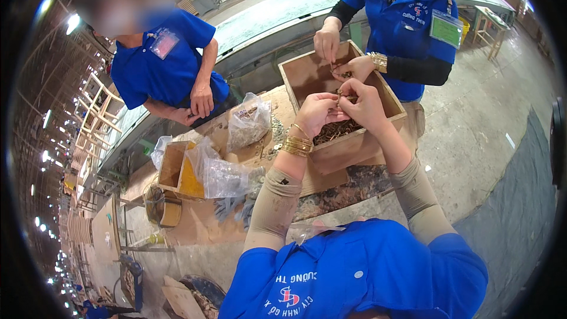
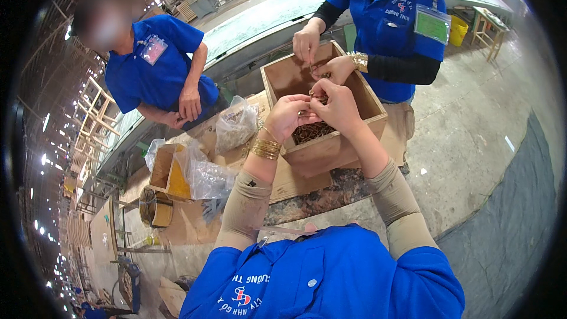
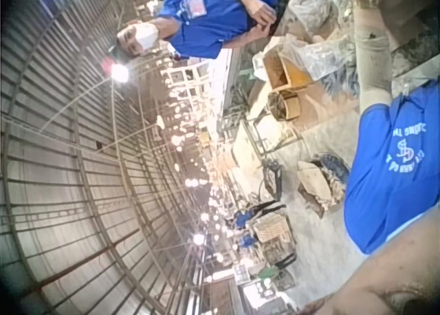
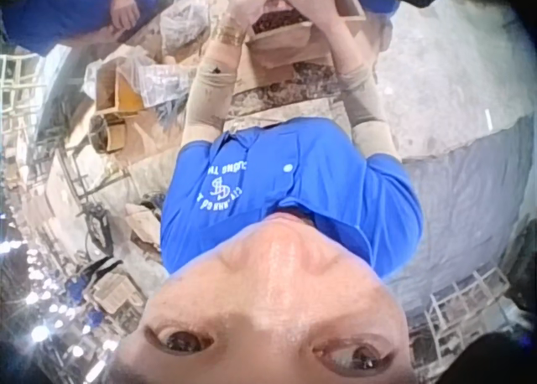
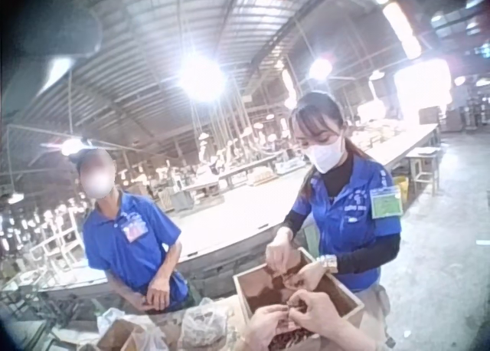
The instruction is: The person sorts small metal hardware components, such as screws and washers, from a wooden box into plastic bags. They handle the items by hand, picking them up and placing them into separate containers.
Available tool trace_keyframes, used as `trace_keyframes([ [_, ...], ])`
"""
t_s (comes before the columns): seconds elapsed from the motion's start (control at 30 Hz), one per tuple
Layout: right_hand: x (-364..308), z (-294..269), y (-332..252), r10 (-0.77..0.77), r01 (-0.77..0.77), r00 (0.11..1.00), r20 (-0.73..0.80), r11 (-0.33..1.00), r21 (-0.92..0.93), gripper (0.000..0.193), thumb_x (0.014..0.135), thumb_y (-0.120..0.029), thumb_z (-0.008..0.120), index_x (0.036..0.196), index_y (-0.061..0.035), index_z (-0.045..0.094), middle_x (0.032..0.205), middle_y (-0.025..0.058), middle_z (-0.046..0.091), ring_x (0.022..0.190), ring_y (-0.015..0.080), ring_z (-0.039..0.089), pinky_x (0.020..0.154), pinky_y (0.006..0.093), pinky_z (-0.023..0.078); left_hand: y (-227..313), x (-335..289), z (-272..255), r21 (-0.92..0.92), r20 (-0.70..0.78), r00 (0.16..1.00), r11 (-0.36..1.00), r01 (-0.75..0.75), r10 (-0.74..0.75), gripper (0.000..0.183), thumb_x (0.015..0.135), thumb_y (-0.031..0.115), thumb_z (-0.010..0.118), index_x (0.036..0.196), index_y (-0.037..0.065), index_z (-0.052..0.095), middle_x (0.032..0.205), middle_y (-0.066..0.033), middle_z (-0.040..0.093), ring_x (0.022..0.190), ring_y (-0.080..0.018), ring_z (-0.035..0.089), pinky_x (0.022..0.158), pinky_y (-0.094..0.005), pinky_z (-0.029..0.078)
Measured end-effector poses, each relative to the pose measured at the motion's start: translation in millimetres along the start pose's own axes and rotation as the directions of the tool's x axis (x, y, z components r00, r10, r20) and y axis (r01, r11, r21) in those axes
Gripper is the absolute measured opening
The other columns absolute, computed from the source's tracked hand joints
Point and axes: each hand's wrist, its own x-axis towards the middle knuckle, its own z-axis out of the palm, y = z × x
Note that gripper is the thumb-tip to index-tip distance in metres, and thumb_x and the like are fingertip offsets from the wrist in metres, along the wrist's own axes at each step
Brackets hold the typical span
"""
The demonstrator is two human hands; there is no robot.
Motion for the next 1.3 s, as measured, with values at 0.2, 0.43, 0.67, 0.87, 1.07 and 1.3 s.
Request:
trace_keyframes([
  [0.2, 0, -3, -1, -0.097, 0.103, 0.992, 0.084, 0.991, -0.083, 0.010, 0.069, -0.004, 0.061, 0.077, -0.0027, 0.055, 0.065, 0.0109, 0.056, 0.057, 0.0165, 0.057, 0.050, 0.0269, 0.043, -2, -3, -2, 0.017, -0.023, 1.000, 1.000, 0.014, -0.014, 0.013, 0.081, 0.000, 0.047, 0.091, -0.007, 0.052, 0.078, -0.0125, 0.059, 0.065, -0.0210, 0.062, 0.064, -0.0300, 0.055],
  [0.43, -2, -2, 4, 0.131, -0.132, 0.947, 0.294, 0.991, -0.016, 0.027, 0.069, -0.004, 0.058, 0.096, 0.0007, 0.060, 0.077, 0.0115, 0.062, 0.065, 0.0148, 0.058, 0.060, 0.0259, 0.046, 1, -8, -9, 0.043, -0.026, 1.000, 0.999, 0.018, -0.017, 0.019, 0.080, 0.000, 0.041, 0.093, -0.009, 0.050, 0.076, -0.0176, 0.059, 0.067, -0.0244, 0.062, 0.065, -0.0315, 0.055],
  [0.67, 1, -23, 31, 0.390, -0.472, 0.837, 0.384, 0.870, 0.145, 0.030, 0.073, 0.001, 0.044, 0.101, 0.0030, 0.056, 0.077, 0.0048, 0.056, 0.067, 0.0091, 0.054, 0.061, 0.0209, 0.046, 2, 1, -29, -0.055, 0.105, 0.992, 0.995, 0.079, -0.072, 0.042, 0.078, -0.010, 0.042, 0.117, -0.017, 0.027, 0.099, -0.0335, 0.050, 0.094, -0.0387, 0.055, 0.081, -0.0358, 0.050],
  [0.87, -2, -26, 19, 0.462, -0.563, 0.787, 0.409, 0.810, 0.167, 0.027, 0.079, -0.002, 0.046, 0.103, 0.0009, 0.056, 0.075, 0.0028, 0.056, 0.060, 0.0070, 0.054, 0.054, 0.0189, 0.047, 2, 8, -25, 0.034, 0.106, 0.989, 0.994, 0.101, -0.104, 0.038, 0.080, -0.008, 0.039, 0.115, -0.015, 0.028, 0.101, -0.0317, 0.050, 0.096, -0.0373, 0.055, 0.083, -0.0347, 0.049],
  [1.07, -2, -20, 10, 0.416, -0.489, 0.811, 0.411, 0.868, 0.086, 0.017, 0.074, -0.004, 0.056, 0.089, 0.0026, 0.061, 0.065, 0.0051, 0.058, 0.053, 0.0071, 0.054, 0.047, 0.0199, 0.045, -1, 9, -26, -0.040, 0.174, 0.978, 0.991, 0.126, -0.118, 0.040, 0.076, -0.009, 0.038, 0.115, -0.006, 0.033, 0.101, -0.0246, 0.052, 0.096, -0.0321, 0.055, 0.084, -0.0385, 0.048],
  [1.3, 4, -5, 16, 0.088, -0.022, 0.937, 0.337, 0.981, -0.195, 0.015, 0.066, -0.008, 0.061, 0.077, 0.0004, 0.065, 0.067, 0.0155, 0.060, 0.058, 0.0235, 0.059, 0.060, 0.0319, 0.047, -5, 16, -25, -0.025, 0.197, 0.979, 0.998, 0.065, -0.058, 0.040, 0.076, -0.008, 0.040, 0.115, -0.002, 0.036, 0.102, -0.0163, 0.052, 0.093, -0.0259, 0.056, 0.084, -0.0384, 0.047],
])
